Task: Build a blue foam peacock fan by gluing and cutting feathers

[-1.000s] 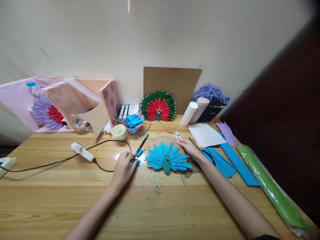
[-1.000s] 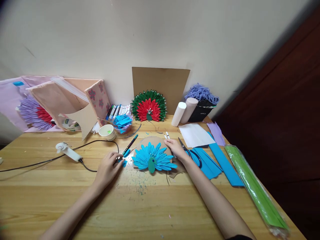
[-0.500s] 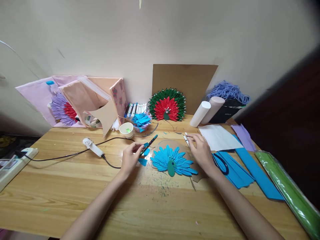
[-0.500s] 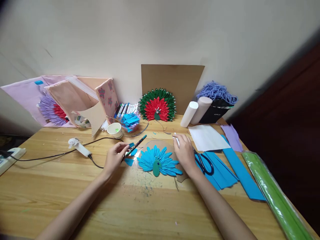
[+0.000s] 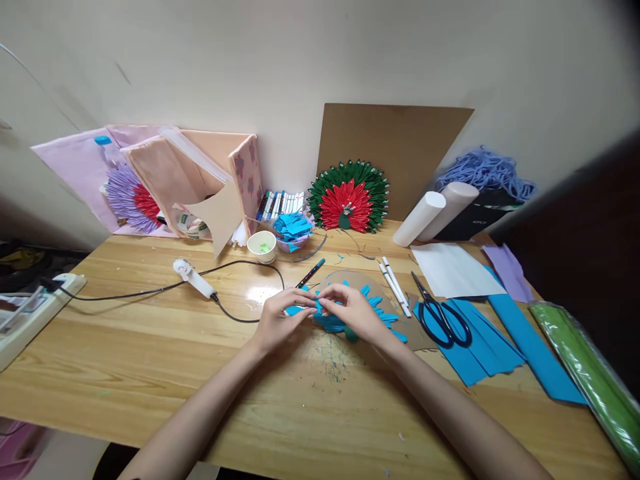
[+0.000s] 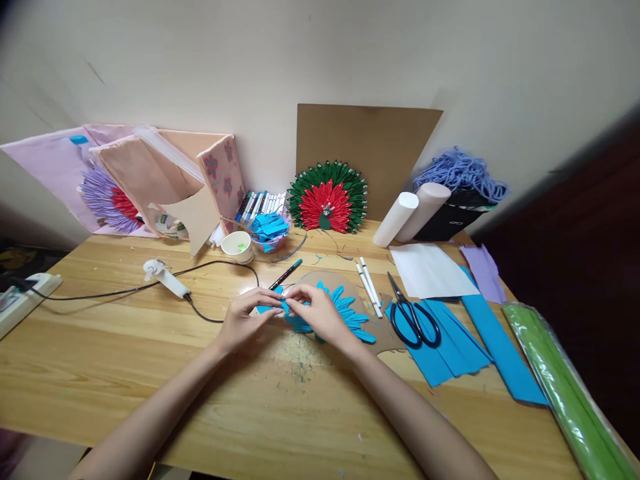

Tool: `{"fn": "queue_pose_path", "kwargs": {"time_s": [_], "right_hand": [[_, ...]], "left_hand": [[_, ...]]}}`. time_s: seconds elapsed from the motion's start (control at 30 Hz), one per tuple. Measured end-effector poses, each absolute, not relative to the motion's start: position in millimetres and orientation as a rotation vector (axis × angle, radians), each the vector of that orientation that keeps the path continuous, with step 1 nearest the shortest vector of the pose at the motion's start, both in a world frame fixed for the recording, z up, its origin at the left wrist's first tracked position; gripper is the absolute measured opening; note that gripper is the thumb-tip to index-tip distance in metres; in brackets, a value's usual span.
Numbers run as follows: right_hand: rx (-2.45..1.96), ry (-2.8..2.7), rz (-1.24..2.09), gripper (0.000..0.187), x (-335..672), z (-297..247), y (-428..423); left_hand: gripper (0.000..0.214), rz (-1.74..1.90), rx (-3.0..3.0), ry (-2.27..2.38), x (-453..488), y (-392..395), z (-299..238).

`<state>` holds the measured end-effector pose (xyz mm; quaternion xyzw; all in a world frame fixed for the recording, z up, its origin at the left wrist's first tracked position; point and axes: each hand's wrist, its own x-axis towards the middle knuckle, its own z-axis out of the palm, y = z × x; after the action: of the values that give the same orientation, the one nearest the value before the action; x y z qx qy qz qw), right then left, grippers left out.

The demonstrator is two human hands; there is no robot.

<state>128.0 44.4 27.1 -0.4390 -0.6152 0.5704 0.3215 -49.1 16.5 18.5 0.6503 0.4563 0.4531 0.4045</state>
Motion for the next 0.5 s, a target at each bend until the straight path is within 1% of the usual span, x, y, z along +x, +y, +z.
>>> {"fn": "queue_pose_path", "kwargs": {"time_s": [0.1,0.17,0.27,0.4,0.5], "right_hand": [[-1.165,-1.592,1.453,0.019,127.4,26.6,42.9],[-1.166,-1.616,1.434,0.019,127.0,26.8,41.1],[-1.163,-1.721,1.351,0.019,127.4,27.6,38.2],[-1.160,-1.905,1.125,0.016,129.1,28.1,35.7],[-1.129,-2.015,1.015,0.015,130.7,28.4,35.6]], "left_hand": [[0.035,1.163,1.261,1.168,-42.7,16.9,12.0],[0.041,1.161,1.097,1.165,-39.4,17.0,7.4],[0.039,1.147,1.042,1.167,-37.1,16.2,4.0],[0.035,1.099,1.077,1.188,-36.1,14.0,3.9],[0.035,1.051,1.066,1.197,-35.6,13.3,2.8]]}}
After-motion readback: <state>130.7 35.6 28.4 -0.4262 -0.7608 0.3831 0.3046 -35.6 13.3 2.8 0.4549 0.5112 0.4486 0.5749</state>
